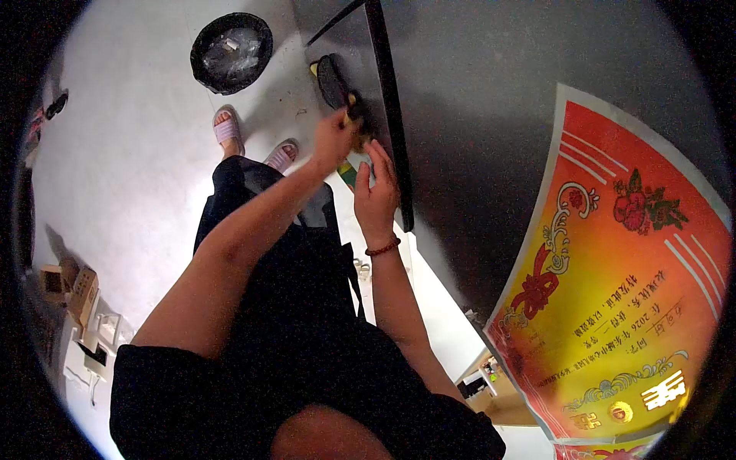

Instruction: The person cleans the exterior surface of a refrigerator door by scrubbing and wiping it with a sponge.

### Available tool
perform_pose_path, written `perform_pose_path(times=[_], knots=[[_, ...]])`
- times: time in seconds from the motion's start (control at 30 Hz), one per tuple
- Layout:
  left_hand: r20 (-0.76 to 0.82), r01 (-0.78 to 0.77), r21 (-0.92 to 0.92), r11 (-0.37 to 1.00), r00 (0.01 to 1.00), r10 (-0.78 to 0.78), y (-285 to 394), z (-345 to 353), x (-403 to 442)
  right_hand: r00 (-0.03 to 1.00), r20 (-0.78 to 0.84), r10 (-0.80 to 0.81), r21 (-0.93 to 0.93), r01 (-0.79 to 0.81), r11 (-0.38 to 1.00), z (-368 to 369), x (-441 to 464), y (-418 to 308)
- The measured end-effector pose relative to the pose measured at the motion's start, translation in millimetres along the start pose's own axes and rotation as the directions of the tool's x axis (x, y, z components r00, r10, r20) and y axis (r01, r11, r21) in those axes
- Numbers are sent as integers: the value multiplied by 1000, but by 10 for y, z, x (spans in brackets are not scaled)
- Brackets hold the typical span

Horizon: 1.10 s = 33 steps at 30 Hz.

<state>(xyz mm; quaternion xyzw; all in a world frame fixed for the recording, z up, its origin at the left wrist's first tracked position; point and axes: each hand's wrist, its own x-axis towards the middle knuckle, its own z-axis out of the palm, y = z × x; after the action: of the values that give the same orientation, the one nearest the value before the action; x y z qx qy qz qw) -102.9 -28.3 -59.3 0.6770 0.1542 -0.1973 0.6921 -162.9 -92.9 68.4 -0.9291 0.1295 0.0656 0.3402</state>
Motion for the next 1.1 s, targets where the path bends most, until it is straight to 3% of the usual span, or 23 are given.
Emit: perform_pose_path(times=[0.1,0.2,0.3,0.4,0.53,0.63,0.67,0.77,0.8,0.87,0.93,1.0,1.03,1.1], knots=[[163,20,-92,996,987,-5,-29,21,-468,1000,20,13,34,-13,999,-9,-18,5],[145,95,-211,973,987,-65,-25,26,-386,999,-16,-43,0,43,999,23,-46,51],[74,117,-246,962,992,-102,277,-46,-85,999,-40,6,-40,-8,999,2,-145,28],[10,103,-342,934,994,-106,807,-132,60,973,0,232,213,-227,950,-88,-423,15],[13,58,-469,881,998,-59,1212,-224,560,967,-46,250,262,-230,937,-89,-723,165],[37,47,-474,879,999,-34,1092,-171,585,948,-124,293,286,-249,925,-44,-851,119],[37,59,-300,952,998,-51,840,-119,700,943,-167,289,277,-236,931,22,-899,158],[175,146,-323,935,980,-92,900,-195,681,920,-183,348,312,-281,908,173,-965,22],[217,187,-230,955,966,-137,897,-246,694,915,-242,322,321,-237,917,278,-942,-16],[278,235,-22,972,935,-220,1006,-320,707,903,-199,381,372,-290,882,326,-879,-159],[289,292,-80,953,922,-259,1506,-314,455,885,-193,424,376,-332,865,240,-847,-330],[270,396,-66,916,891,-365,2042,-189,380,825,-246,509,513,-335,790,92,-733,-618],[319,398,-95,912,880,-351,1752,-596,674,798,-302,522,517,-323,793,659,-602,-792],[344,388,-47,921,872,-349,1805,-653,735,752,-287,593,598,-343,725,786,-639,-1030]])
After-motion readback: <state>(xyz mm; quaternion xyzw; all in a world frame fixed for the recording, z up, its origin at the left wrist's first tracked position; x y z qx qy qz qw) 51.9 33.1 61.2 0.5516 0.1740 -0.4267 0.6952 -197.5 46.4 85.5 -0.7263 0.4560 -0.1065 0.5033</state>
